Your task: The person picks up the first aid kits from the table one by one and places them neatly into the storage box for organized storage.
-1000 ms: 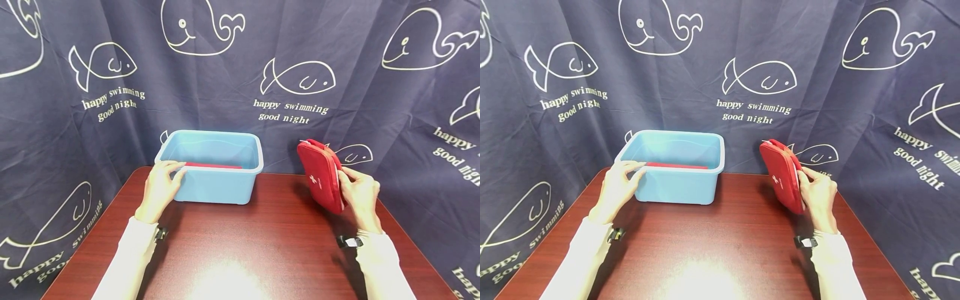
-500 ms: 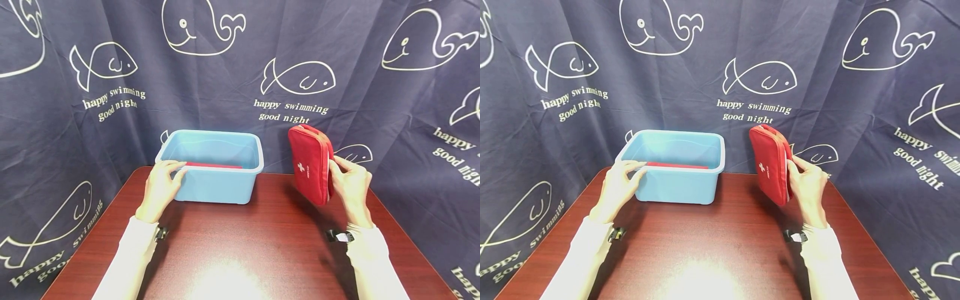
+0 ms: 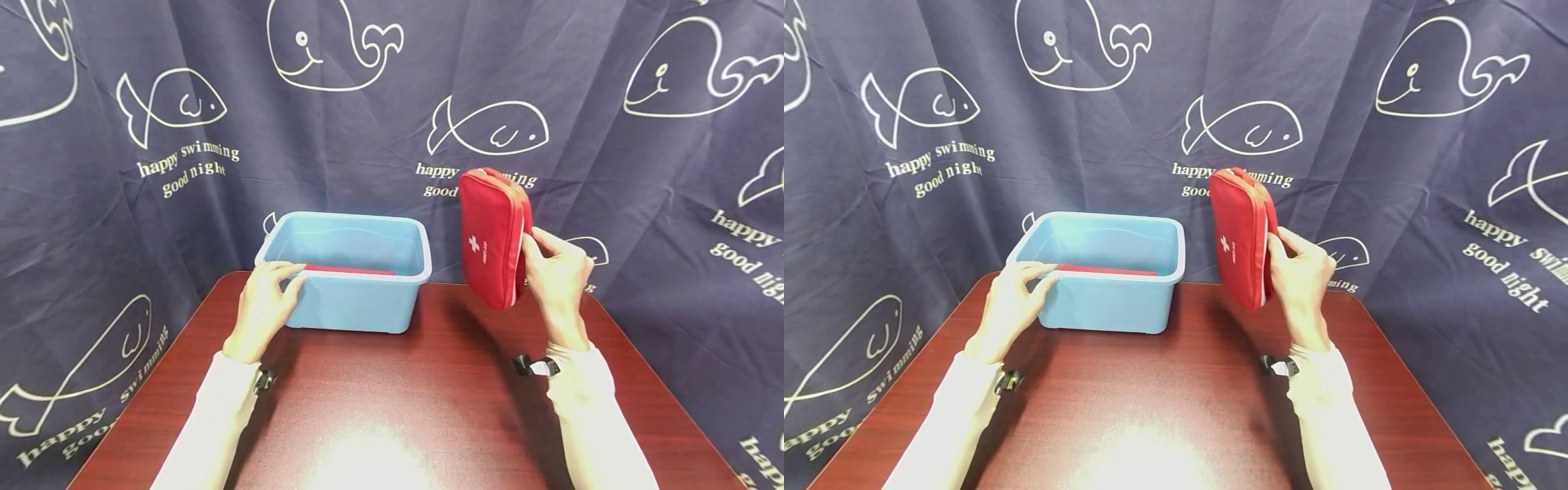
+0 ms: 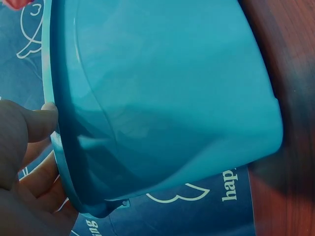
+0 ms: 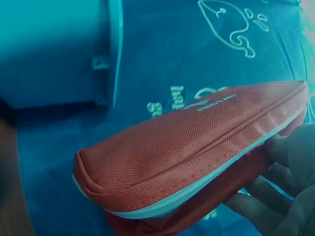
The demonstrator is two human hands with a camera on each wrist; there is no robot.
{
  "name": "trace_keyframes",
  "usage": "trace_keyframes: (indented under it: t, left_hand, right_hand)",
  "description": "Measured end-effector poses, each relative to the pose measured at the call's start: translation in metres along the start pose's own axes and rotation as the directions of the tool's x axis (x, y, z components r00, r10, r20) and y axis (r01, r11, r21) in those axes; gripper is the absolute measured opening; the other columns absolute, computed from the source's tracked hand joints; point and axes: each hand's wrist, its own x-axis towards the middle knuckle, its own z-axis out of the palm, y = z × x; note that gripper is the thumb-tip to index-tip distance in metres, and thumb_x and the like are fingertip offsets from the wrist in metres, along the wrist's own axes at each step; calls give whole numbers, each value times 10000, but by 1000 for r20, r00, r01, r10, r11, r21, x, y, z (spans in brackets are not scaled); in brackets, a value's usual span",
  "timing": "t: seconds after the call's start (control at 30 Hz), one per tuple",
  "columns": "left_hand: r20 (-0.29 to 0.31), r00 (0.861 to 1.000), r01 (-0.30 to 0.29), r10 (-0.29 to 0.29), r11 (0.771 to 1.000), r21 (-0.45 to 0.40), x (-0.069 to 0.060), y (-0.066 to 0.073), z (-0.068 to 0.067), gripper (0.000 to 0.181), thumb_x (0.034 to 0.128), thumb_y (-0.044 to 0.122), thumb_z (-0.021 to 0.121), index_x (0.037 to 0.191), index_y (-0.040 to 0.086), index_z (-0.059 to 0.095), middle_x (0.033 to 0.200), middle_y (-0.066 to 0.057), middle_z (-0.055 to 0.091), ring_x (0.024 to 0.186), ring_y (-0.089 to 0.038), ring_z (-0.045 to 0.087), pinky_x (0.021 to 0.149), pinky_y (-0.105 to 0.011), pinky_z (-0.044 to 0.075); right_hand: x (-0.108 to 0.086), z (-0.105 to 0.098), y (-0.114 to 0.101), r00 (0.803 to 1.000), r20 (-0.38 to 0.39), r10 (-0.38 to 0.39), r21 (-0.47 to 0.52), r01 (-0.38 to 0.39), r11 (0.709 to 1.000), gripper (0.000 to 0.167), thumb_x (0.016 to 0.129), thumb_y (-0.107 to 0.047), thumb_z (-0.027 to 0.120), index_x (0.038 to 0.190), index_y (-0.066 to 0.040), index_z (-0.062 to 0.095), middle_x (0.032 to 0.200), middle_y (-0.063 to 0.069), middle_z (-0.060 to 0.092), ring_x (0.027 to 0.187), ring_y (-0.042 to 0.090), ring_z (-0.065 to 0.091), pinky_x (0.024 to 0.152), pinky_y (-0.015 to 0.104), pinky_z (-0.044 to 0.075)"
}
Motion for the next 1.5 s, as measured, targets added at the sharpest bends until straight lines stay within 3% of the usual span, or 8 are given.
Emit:
trace_keyframes:
  t: [0.27,0.53,0.8,1.0,1.27,1.5]
  left_hand:
    - [7,1000,-1,1,1000,-3,1,1,-1,274,930,258,782,1166,120,803,1127,-80,730,1110,-296,641,946,-519,511]
    - [10,1000,3,-3,1000,-11,2,4,-4,264,927,228,783,1163,110,802,1127,-98,726,1115,-315,631,934,-536,509]
    - [22,1000,21,-21,1000,2,2,7,-7,258,932,230,779,1166,125,804,1126,-76,726,1130,-297,619,926,-519,508]
    - [25,1000,9,-9,1000,4,3,7,-8,255,935,236,775,1161,124,805,1117,-79,725,1129,-289,614,947,-498,497]
    - [33,999,26,-26,1000,2,3,8,-11,256,935,237,775,1163,124,804,1128,-83,724,1136,-296,613,948,-511,497]
    - [36,999,30,-30,1000,2,3,9,-13,260,933,234,776,1163,117,804,1125,-81,725,1127,-293,612,936,-509,504]
  right_hand:
    - [14,13,-35,1000,-6,29,54,-29,998,176,893,-308,765,1044,-366,833,942,-34,798,927,180,765,745,158,439]
    - [23,32,-65,1000,6,-30,107,29,994,195,881,-265,775,1065,-285,839,947,-34,795,884,131,771,748,130,465]
    - [25,52,-88,1000,25,-18,179,14,984,192,868,-244,786,1048,-276,845,930,-10,799,868,93,775,789,165,539]
    - [23,66,-100,999,29,-15,174,9,985,190,858,-257,798,1037,-304,846,917,-45,799,875,84,772,829,234,554]
    - [16,83,-109,998,54,-25,187,14,982,188,861,-254,803,1043,-245,848,915,-9,799,902,115,775,846,328,570]
    - [6,98,-110,997,74,-28,214,12,977,189,860,-242,816,1045,-216,848,911,4,800,893,135,779,852,335,573]
